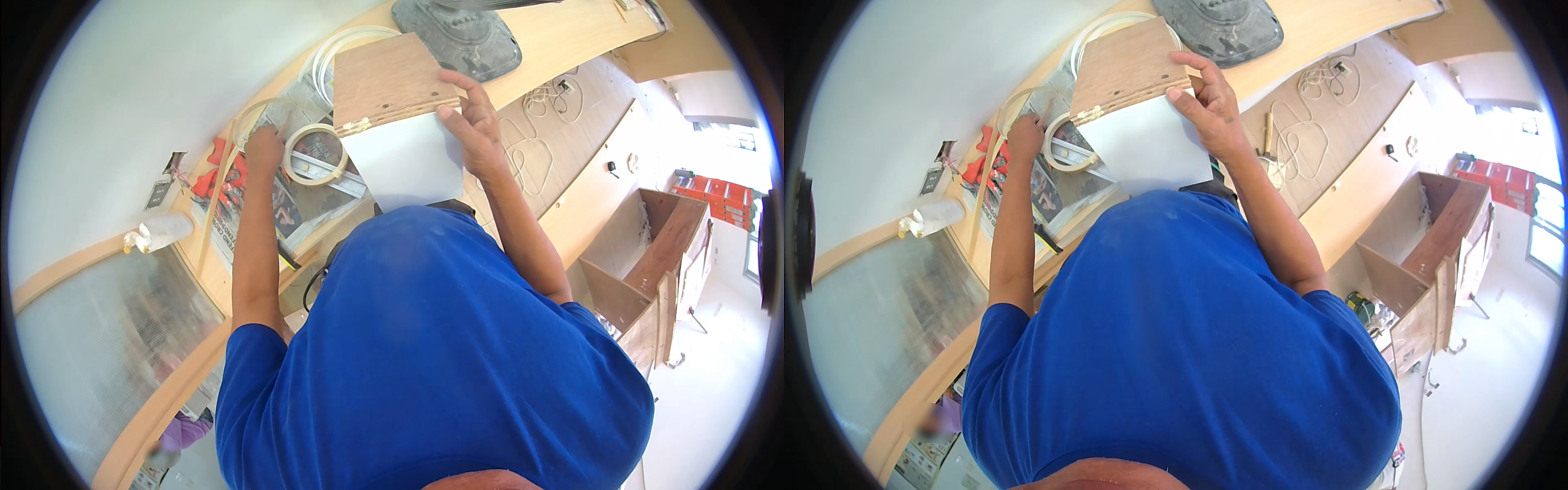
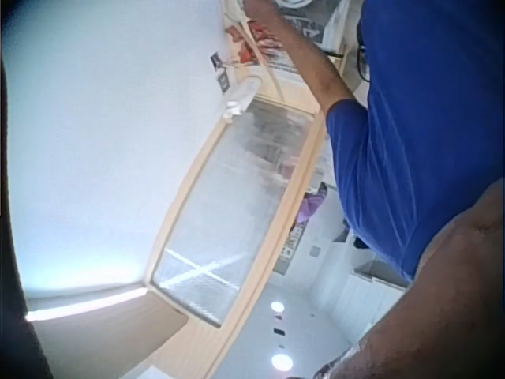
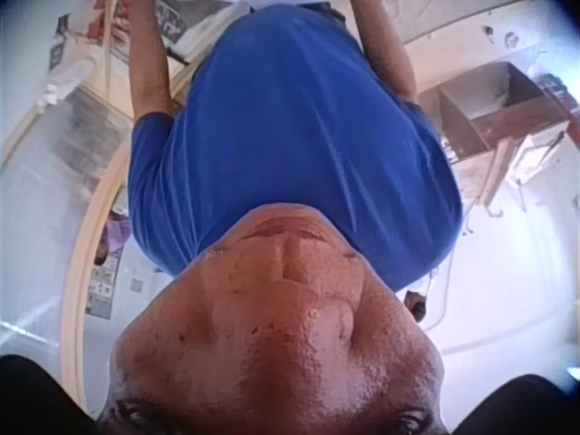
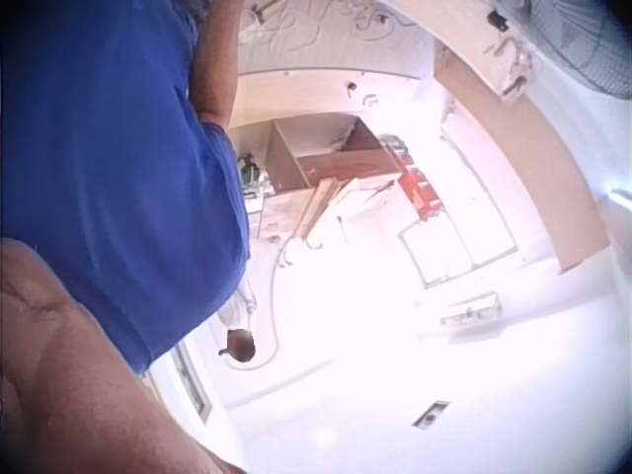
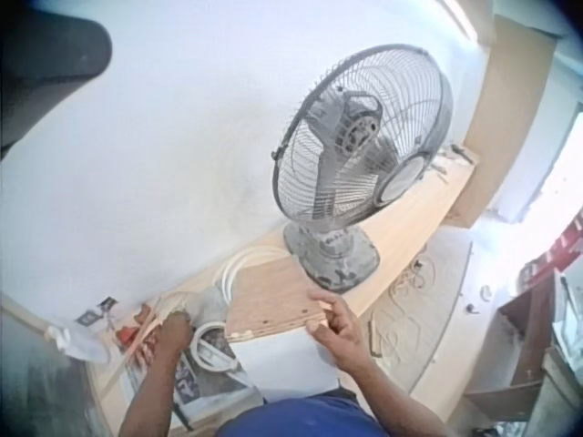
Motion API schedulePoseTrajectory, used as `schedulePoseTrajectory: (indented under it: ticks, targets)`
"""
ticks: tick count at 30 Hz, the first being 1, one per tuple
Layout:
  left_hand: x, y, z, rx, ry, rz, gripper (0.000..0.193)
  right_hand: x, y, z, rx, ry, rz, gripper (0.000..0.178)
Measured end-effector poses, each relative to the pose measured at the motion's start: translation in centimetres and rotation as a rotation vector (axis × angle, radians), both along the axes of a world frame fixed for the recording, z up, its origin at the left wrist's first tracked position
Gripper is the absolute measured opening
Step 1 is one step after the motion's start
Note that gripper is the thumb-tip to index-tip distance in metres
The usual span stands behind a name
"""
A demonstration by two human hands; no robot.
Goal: The person assembles a wooden cabinet by aligning panels, drilling pilot holes, and driving screws with a power drill. They also apply edge banding to the panel edges and use a utility knife to trim excess material.
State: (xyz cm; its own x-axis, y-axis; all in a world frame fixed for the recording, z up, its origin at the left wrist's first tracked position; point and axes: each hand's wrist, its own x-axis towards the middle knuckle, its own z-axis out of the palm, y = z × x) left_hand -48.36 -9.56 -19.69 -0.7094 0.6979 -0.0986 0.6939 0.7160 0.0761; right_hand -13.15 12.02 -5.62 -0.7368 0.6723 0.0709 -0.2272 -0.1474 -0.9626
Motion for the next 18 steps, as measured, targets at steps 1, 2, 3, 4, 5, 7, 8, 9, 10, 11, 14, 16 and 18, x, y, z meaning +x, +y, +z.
schedulePoseTrajectory:
  ticks: [1, 2, 3, 4, 5, 7, 8, 9, 10, 11, 14, 16, 18]
  targets:
    - [0.2, 0.0, 0.0, -0.007, 0.010, 0.005, 0.019, 0.1, -0.1, -0.1, 0.012, -0.010, -0.007, 0.056]
    - [0.7, 0.1, 0.4, -0.014, 0.017, 0.010, 0.020, 0.2, 0.0, -0.2, 0.008, -0.010, -0.008, 0.056]
    - [1.1, 0.1, 0.7, -0.024, 0.054, 0.006, 0.022, 0.5, 0.1, -0.4, 0.004, -0.009, -0.008, 0.057]
    - [1.6, 0.0, 1.1, -0.034, 0.091, 0.002, 0.025, 0.7, 0.2, -0.5, 0.000, -0.008, -0.008, 0.057]
    - [1.9, -0.1, 1.5, -0.042, 0.131, -0.003, 0.028, 0.8, 0.4, -0.5, 0.000, -0.011, -0.005, 0.058]
    - [2.3, -1.0, 2.0, -0.009, 0.171, -0.037, 0.037, 1.2, 0.6, -0.7, 0.000, -0.018, 0.001, 0.059]
    - [2.6, -1.4, 2.2, 0.010, 0.189, -0.055, 0.042, 1.3, 0.6, -0.7, 0.014, -0.019, 0.011, 0.061]
    - [2.8, -1.5, 2.4, 0.081, 0.203, -0.078, 0.043, 1.4, 0.8, -0.7, 0.027, -0.020, 0.021, 0.062]
    - [3.0, -1.6, 2.5, 0.153, 0.216, -0.101, 0.044, 1.4, 0.7, -0.7, 0.024, -0.015, 0.026, 0.064]
    - [3.2, -1.8, 2.9, 0.223, 0.231, -0.121, 0.045, 1.4, 0.6, -0.6, 0.019, -0.009, 0.034, 0.066]
    - [7.0, 1.0, 6.3, 0.750, -0.953, 0.172, 0.049, 1.3, -0.1, -0.6, -0.022, -0.001, 0.013, 0.068]
    - [10.1, 2.9, 8.1, 0.920, -1.318, 0.329, 0.057, 1.1, -0.3, -0.6, -0.015, -0.022, -0.020, 0.068]
    - [12.2, 4.2, 8.7, 1.052, -1.627, 0.430, 0.065, 1.2, -0.3, -0.7, -0.026, -0.102, -0.052, 0.068]
